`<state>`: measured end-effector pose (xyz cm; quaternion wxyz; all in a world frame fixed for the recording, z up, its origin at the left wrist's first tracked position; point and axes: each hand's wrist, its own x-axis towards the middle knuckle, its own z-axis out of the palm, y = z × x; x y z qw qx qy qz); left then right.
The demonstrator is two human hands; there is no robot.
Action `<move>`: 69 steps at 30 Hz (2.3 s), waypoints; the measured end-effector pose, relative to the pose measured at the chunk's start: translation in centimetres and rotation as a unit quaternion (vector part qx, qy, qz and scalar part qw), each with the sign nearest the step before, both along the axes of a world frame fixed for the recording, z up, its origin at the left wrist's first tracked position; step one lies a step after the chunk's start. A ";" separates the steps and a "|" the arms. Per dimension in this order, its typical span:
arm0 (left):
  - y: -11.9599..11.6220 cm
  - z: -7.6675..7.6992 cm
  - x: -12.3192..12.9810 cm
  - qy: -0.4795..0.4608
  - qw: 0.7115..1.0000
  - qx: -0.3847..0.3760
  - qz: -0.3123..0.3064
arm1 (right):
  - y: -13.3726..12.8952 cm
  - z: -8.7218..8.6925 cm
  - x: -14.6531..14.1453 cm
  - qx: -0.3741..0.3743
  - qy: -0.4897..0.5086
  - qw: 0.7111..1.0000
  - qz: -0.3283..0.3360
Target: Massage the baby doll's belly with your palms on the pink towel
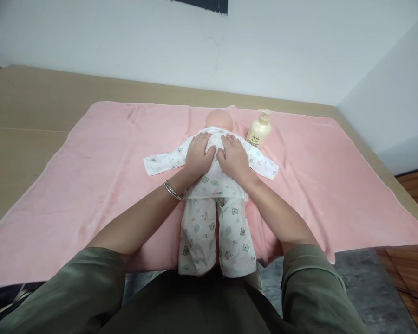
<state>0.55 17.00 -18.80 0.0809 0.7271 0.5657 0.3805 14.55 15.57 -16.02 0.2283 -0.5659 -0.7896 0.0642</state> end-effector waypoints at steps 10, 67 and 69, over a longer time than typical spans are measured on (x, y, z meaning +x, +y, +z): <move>-0.9 -0.1 0.4 0.017 0.999 0.012 0.026 | 0.6 -0.9 0.5 0.014 0.030 0.999 0.009; -0.8 -0.1 0.2 0.017 0.999 0.045 -0.006 | -0.1 0.5 0.5 -0.047 -0.061 0.997 0.013; -0.6 -0.3 0.2 0.013 0.999 0.038 -0.005 | -0.5 0.7 0.2 -0.044 -0.061 0.997 0.012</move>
